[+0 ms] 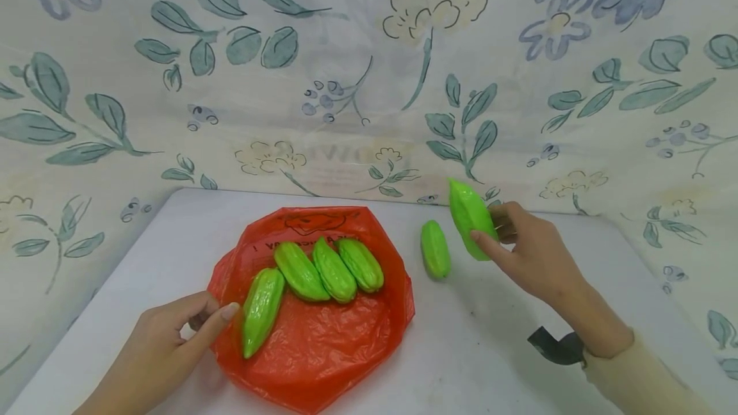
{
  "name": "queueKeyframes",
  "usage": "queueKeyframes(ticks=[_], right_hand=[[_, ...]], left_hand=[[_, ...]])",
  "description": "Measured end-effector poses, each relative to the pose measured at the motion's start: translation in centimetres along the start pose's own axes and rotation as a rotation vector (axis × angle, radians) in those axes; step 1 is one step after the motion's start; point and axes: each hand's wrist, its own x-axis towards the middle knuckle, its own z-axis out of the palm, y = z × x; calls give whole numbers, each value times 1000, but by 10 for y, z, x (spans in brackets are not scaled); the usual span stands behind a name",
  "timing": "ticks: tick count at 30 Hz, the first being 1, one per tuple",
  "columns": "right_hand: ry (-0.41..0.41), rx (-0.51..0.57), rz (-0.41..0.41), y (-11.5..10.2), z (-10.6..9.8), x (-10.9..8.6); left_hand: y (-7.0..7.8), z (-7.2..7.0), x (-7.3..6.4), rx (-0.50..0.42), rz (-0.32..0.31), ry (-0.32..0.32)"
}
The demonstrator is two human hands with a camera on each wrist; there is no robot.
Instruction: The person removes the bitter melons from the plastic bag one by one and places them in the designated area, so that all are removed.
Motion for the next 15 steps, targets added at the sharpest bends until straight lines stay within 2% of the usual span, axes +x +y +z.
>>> queueKeyframes(ticks=[7, 15], right_hand=[[-54, 0, 132, 20, 4, 7], [-148, -37, 203, 36, 21, 13]], left_hand=[[-1, 1, 0, -2, -3, -1], [-1, 1, -1, -12, -3, 11]])
